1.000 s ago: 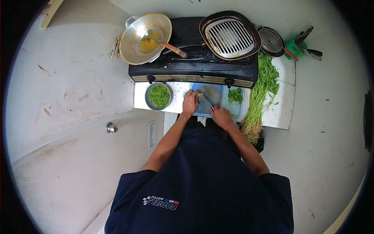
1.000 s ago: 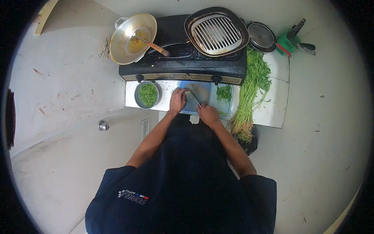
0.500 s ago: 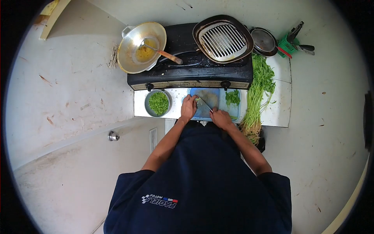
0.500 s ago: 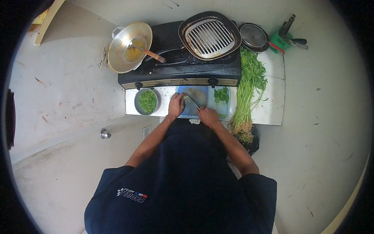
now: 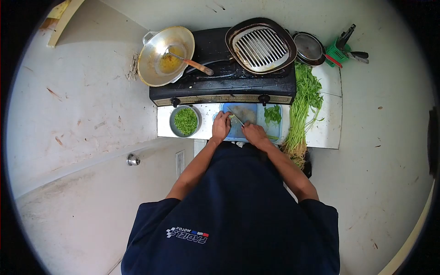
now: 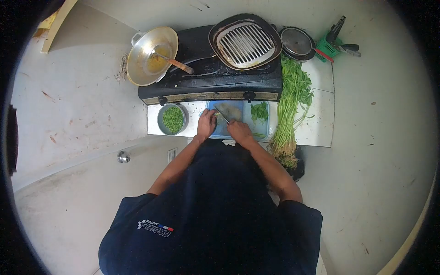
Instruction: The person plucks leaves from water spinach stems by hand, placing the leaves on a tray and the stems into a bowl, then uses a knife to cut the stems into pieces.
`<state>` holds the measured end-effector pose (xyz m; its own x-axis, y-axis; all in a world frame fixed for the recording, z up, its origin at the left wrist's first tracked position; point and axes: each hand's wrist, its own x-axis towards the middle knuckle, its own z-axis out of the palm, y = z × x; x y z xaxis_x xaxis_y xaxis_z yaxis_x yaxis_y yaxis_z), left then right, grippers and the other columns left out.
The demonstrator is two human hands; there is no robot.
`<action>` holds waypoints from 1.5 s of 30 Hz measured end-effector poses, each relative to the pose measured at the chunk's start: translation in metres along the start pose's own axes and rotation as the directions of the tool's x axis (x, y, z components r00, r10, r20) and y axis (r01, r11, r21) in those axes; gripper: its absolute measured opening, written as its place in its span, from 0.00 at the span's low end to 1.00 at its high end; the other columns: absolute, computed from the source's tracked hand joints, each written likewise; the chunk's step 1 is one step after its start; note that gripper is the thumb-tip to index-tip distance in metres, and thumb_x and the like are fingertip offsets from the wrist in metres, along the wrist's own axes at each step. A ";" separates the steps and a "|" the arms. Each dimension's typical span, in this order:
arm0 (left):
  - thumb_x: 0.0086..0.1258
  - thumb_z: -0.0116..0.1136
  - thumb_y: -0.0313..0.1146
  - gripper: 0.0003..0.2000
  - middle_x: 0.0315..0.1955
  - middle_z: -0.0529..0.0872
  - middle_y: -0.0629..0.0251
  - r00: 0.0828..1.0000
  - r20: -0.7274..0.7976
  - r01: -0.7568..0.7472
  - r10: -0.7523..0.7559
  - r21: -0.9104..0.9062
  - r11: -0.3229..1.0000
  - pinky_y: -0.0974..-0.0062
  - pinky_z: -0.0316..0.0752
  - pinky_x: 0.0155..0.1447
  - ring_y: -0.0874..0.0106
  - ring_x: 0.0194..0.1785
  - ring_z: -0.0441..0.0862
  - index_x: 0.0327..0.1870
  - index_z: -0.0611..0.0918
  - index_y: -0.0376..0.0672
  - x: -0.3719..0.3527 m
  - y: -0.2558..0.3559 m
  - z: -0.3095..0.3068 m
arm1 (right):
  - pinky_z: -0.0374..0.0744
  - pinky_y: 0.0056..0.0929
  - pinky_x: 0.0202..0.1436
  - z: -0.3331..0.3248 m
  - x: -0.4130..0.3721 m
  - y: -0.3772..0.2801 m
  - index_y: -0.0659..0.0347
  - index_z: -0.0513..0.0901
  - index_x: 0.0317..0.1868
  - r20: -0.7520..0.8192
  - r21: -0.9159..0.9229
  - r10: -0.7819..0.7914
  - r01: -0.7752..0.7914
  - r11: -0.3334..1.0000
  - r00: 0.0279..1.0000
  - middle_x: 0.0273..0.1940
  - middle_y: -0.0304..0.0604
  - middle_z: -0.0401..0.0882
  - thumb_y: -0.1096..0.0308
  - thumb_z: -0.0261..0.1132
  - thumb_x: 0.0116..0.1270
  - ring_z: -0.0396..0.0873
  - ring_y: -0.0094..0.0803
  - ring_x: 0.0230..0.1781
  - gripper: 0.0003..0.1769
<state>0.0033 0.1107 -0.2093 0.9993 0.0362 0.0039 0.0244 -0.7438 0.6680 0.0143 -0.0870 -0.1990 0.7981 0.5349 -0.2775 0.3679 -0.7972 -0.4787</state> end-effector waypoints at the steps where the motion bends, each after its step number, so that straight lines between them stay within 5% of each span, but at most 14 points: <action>1: 0.68 0.57 0.21 0.11 0.37 0.77 0.48 1.000 0.009 0.019 -0.019 -0.011 1.000 0.52 0.75 0.50 0.46 0.43 0.79 0.49 0.85 0.43 0.000 0.001 0.000 | 0.87 0.49 0.38 0.001 0.000 0.000 0.69 0.81 0.42 -0.001 -0.008 -0.008 0.008 1.000 1.000 0.32 0.57 0.88 0.58 0.56 0.80 0.90 0.53 0.35 0.19; 21: 0.67 0.56 0.19 0.12 0.35 0.76 0.49 0.999 -0.055 0.000 -0.002 -0.052 0.999 0.51 0.75 0.47 0.46 0.40 0.79 0.47 0.86 0.43 -0.002 -0.007 0.006 | 0.87 0.50 0.41 0.012 -0.013 0.010 0.69 0.84 0.42 0.072 -0.049 -0.009 0.013 0.999 0.997 0.37 0.56 0.88 0.61 0.56 0.79 0.90 0.54 0.38 0.18; 31: 0.68 0.60 0.21 0.12 0.35 0.78 0.52 0.997 -0.072 -0.014 0.012 -0.032 0.999 0.54 0.76 0.46 0.52 0.39 0.81 0.49 0.86 0.43 -0.003 -0.011 0.008 | 0.87 0.50 0.41 0.025 -0.007 0.011 0.69 0.82 0.41 -0.034 -0.008 0.011 -0.011 1.000 0.999 0.33 0.60 0.87 0.56 0.56 0.79 0.89 0.55 0.35 0.21; 34: 0.69 0.57 0.22 0.11 0.38 0.79 0.51 0.997 -0.030 0.075 -0.077 -0.069 0.995 0.49 0.77 0.50 0.46 0.44 0.81 0.49 0.85 0.44 -0.005 -0.009 0.009 | 0.87 0.51 0.41 0.025 -0.019 0.015 0.69 0.82 0.41 -0.017 -0.013 0.018 -0.019 1.000 1.000 0.33 0.60 0.88 0.56 0.55 0.80 0.89 0.56 0.34 0.21; 45: 0.67 0.56 0.21 0.13 0.38 0.79 0.50 0.998 -0.051 0.019 -0.022 -0.060 0.998 0.50 0.78 0.51 0.46 0.44 0.81 0.49 0.86 0.44 -0.005 -0.010 0.004 | 0.86 0.52 0.41 0.013 -0.013 0.007 0.69 0.81 0.41 0.000 -0.018 0.005 -0.005 1.000 1.000 0.31 0.62 0.87 0.57 0.54 0.80 0.88 0.58 0.34 0.21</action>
<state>-0.0019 0.1149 -0.2193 0.9959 0.0863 0.0273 0.0413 -0.7019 0.7111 0.0003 -0.0955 -0.2096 0.7999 0.5306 -0.2803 0.3722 -0.8050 -0.4620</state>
